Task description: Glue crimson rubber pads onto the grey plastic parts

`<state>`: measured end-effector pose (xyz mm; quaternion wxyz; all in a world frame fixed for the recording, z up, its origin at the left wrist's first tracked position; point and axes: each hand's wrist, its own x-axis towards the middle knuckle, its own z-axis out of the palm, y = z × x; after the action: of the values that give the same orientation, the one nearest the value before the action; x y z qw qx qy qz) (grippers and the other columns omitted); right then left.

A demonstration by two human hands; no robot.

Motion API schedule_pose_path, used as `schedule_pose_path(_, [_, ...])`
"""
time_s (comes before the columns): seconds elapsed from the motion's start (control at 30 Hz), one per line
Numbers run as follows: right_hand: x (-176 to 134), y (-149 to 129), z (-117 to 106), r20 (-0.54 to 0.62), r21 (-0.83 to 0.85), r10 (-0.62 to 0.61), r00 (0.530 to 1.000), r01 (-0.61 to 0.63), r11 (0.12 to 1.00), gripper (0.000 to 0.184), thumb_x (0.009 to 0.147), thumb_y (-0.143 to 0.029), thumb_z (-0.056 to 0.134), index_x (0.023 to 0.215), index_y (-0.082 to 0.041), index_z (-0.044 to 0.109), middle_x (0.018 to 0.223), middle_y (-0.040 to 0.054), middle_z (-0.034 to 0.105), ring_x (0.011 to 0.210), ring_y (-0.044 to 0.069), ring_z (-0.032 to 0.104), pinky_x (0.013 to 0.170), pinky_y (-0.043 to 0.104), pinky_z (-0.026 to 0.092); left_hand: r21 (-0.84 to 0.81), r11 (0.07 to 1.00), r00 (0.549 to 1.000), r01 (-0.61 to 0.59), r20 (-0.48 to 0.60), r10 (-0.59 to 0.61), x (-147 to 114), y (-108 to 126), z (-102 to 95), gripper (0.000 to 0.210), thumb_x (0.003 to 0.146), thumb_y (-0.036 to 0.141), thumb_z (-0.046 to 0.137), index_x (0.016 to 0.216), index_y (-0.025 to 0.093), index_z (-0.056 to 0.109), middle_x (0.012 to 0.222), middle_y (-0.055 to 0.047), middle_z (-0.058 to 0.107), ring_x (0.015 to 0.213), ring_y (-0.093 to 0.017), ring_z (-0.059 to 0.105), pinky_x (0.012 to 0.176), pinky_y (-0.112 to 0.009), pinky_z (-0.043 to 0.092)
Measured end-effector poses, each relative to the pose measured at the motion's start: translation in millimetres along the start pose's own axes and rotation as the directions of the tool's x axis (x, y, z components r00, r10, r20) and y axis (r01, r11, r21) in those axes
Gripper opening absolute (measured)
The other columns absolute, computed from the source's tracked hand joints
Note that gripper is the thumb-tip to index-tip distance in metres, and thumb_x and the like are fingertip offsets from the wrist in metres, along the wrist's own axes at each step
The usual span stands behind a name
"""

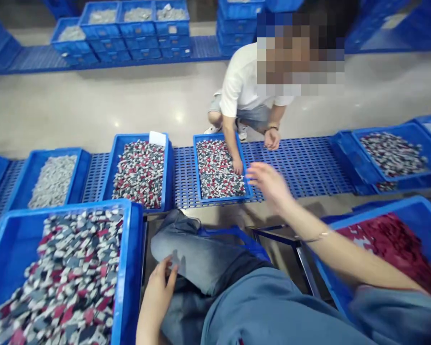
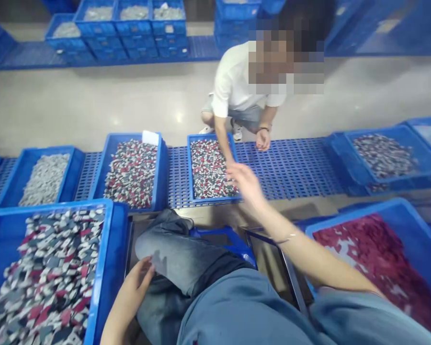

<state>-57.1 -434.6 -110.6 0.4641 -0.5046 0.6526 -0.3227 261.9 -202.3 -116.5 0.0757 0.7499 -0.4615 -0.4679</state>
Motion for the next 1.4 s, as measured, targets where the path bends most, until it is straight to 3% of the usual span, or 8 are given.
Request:
schedule_pose_path(0.1, [-42.2,5.4,93.9,0.368,-0.239,0.001,0.930,0.093,0.967,0.046,0.104,-0.043,0.060,0.142,-0.017,0.062,0.139,0.0164,0.069,0.121,0.028,0.070,0.104,0.049,0.058,-0.071,0.987,0.975,0.146,-0.161,-0.156,-32.8,-22.6,2.8,0.057,0.089,0.057,0.042,0.117,0.015,0.068,0.124,-0.023,0.078,0.121,-0.038,0.075,0.110,-0.058,0.058])
schedule_pose_path(0.2, [-121.1,24.5,156.0,0.747,-0.370,0.052,0.663,0.351,0.860,0.065,0.091,-0.038,0.073,0.151,-0.017,0.059,0.150,0.0217,0.064,0.136,0.035,0.063,0.115,0.052,0.050,-0.185,0.941,0.907,0.283,-0.267,-0.325,-75.0,-29.0,19.4,0.059,0.086,0.057,0.041,0.113,0.012,0.068,0.122,-0.027,0.077,0.119,-0.042,0.075,0.109,-0.063,0.056])
schedule_pose_path(0.37, [-190.1,63.2,163.8,0.978,-0.207,0.112,0.174,0.806,0.554,0.085,0.085,-0.034,0.077,0.162,-0.014,0.046,0.173,0.0274,0.031,0.159,0.050,0.032,0.128,0.065,0.026,-0.460,0.795,0.707,0.396,-0.400,-0.584,-149.8,-1.5,77.2,0.053,0.089,0.048,0.045,0.118,0.011,0.069,0.122,-0.023,0.078,0.118,-0.037,0.075,0.110,-0.059,0.057])
schedule_pose_path(0.53, [-220.0,82.2,165.6,0.985,0.112,0.095,-0.147,0.946,0.306,0.078,0.091,-0.034,0.065,0.164,-0.015,0.043,0.172,0.0272,0.032,0.157,0.050,0.036,0.126,0.063,0.029,-0.696,0.636,0.411,0.333,-0.500,-0.762,-209.9,69.9,138.5,0.038,0.096,0.036,0.048,0.122,0.020,0.071,0.125,-0.013,0.079,0.119,-0.027,0.075,0.108,-0.045,0.060])
schedule_pose_path(0.73, [-229.1,107.7,161.4,0.959,0.266,0.047,-0.280,0.944,0.198,0.070,0.094,-0.039,0.049,0.160,-0.015,0.047,0.165,0.0257,0.045,0.148,0.045,0.051,0.117,0.061,0.043,-0.719,0.588,-0.101,0.370,-0.660,-0.744,-295.8,146.5,206.0,0.032,0.105,0.034,0.046,0.123,0.026,0.071,0.119,-0.007,0.080,0.111,-0.022,0.076,0.101,-0.036,0.062])
schedule_pose_path(0.9, [-213.5,109.7,187.9,0.961,0.262,0.030,-0.275,0.940,0.217,0.079,0.096,-0.058,0.030,0.153,-0.006,0.049,0.155,0.0322,0.048,0.140,0.047,0.057,0.107,0.061,0.053,-0.782,0.018,-0.522,0.623,-0.433,-0.735,-364.6,144.2,277.1,0.053,0.100,0.048,0.049,0.139,0.018,0.067,0.146,-0.023,0.065,0.142,-0.045,0.053,0.117,-0.074,0.040])
schedule_pose_path(1.07, [-220.5,105.3,184.2,0.953,0.285,0.014,-0.302,0.911,0.299,0.093,0.090,-0.072,0.027,0.153,-0.006,0.047,0.158,0.0338,0.043,0.145,0.055,0.048,0.111,0.069,0.046,-0.804,-0.138,-0.515,0.578,-0.228,-0.826,-371.3,123.8,301.3,0.061,0.101,0.044,0.049,0.155,0.015,0.056,0.169,-0.026,0.039,0.160,-0.052,0.026,0.121,-0.078,0.029])
schedule_pose_path(1.4, [-295.8,61.1,200.6,0.942,0.327,-0.211,-0.261,0.573,0.751,0.063,0.079,-0.071,0.060,0.112,-0.017,0.067,0.127,0.0227,0.066,0.124,0.040,0.062,0.112,0.061,0.046,-0.808,0.167,-0.241,0.566,-0.356,-0.903,-445.1,97.7,286.5,0.072,0.092,0.048,0.073,0.155,0.020,0.055,0.162,-0.016,0.054,0.155,-0.040,0.039,0.127,-0.062,0.033])
